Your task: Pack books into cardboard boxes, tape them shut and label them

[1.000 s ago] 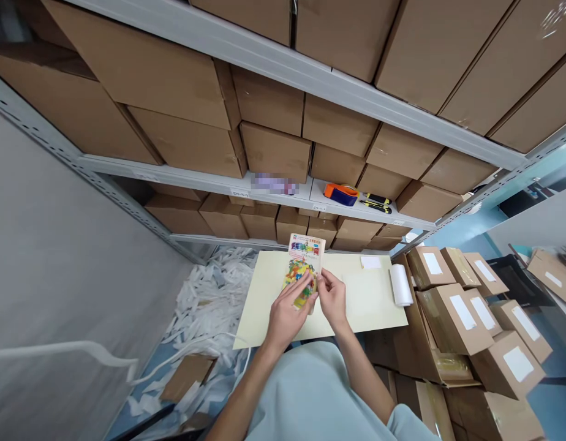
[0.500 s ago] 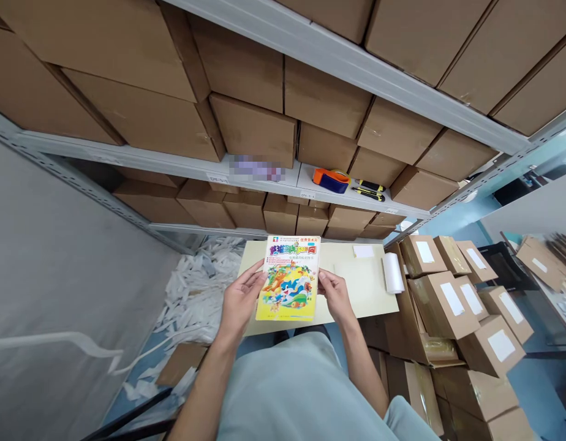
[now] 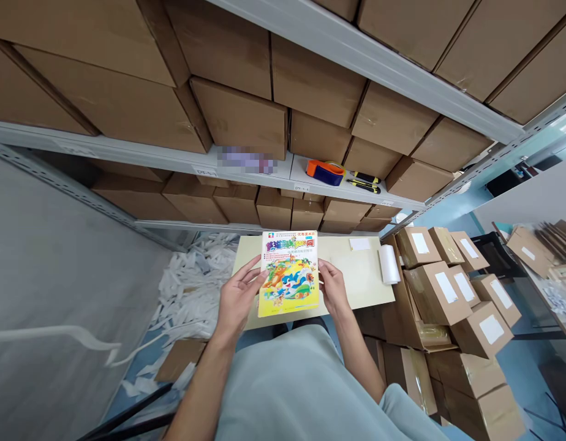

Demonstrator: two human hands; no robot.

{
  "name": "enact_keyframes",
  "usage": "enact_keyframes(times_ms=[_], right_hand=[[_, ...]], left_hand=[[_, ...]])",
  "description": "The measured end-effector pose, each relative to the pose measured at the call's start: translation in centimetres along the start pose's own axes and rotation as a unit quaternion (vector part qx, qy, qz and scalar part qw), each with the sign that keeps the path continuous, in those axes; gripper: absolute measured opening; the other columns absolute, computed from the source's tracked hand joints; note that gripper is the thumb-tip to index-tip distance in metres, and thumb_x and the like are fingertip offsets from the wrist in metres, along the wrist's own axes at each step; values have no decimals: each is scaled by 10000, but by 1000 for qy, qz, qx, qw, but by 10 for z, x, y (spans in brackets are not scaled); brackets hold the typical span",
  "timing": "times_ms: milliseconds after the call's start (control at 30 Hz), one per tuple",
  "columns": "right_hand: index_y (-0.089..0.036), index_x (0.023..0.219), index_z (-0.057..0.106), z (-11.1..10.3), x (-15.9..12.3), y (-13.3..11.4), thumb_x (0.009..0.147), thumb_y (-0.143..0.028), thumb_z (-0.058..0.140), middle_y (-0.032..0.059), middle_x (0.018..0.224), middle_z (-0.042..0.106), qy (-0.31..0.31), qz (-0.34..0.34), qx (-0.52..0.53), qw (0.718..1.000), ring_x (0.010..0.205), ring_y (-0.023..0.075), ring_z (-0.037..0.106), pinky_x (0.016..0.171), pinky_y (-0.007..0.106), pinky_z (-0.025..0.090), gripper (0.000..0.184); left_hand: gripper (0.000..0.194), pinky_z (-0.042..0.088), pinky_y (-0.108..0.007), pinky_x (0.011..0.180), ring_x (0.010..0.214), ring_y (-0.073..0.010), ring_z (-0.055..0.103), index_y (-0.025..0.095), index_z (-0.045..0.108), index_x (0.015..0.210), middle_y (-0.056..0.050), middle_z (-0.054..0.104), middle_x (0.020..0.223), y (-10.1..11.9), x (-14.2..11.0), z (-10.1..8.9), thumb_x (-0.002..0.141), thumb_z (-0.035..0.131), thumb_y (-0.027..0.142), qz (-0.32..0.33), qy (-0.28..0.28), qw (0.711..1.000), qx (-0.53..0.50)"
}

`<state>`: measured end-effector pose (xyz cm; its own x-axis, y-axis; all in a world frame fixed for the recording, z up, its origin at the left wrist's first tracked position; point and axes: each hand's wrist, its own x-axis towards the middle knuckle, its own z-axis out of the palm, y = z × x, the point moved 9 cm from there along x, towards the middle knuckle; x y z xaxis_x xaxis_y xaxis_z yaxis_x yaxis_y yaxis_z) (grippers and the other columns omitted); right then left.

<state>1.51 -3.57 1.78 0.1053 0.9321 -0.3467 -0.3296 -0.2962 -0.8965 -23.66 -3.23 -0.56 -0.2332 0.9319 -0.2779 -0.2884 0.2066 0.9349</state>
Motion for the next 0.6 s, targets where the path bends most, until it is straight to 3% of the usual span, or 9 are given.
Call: enact_keyframes(times_ms=[133,200,267,333,433,533,600], right_hand=[[-204,1253,835,-8,-3,-10,865,-700,835,124,1217,856,40,-78,-89,992,1040,285,813,835,370,683,630],[-197,1280,832,-7,-9,-22,899,-642,817,145,1288,830,63,-138,-173,973,1139,302,790,934,395,678,586],[-215,1301,831,6,-19,-34,978,-554,757,148,1350,800,55,-199,-263,942,1231,299,761,1039,409,654,474],[-242,1352,814,33,-32,-34,1021,-451,727,137,1402,775,-7,-244,-347,906,1305,291,739,1142,421,616,400],[-247,1523,712,73,-50,-17,959,-328,807,158,1532,694,-75,-267,-484,830,1416,329,685,1205,478,593,577],[-192,1644,582,88,-55,-3,947,-212,780,231,1613,604,-38,-266,-595,758,1450,361,644,1149,512,627,725],[-163,1621,595,90,-52,-2,987,-181,701,245,1602,618,-21,-268,-608,747,1429,349,659,1114,487,639,643]], left_hand=[[907,698,-459,953,1132,-353,795,130,821,1245,-185,837,1190,-1,-3,0,553,1021,683,0,34,999,4],[792,703,-465,929,1097,-352,805,137,822,1150,-186,838,1185,1,-6,0,582,998,661,13,52,998,14],[708,708,-449,865,1017,-335,822,151,800,1102,-178,838,1180,3,-9,2,621,969,643,28,65,997,27],[661,705,-432,804,932,-315,833,166,759,1073,-169,838,1174,3,-12,7,655,940,646,37,66,997,35],[637,702,-425,796,907,-314,843,195,681,1026,-156,839,1139,1,-15,21,681,916,676,42,45,997,37],[659,697,-427,826,942,-334,849,212,636,1014,-146,837,1062,1,-20,34,684,925,703,42,26,998,46],[689,698,-439,848,975,-350,849,204,649,1052,-147,835,1042,2,-24,41,698,923,728,42,13,998,51]])
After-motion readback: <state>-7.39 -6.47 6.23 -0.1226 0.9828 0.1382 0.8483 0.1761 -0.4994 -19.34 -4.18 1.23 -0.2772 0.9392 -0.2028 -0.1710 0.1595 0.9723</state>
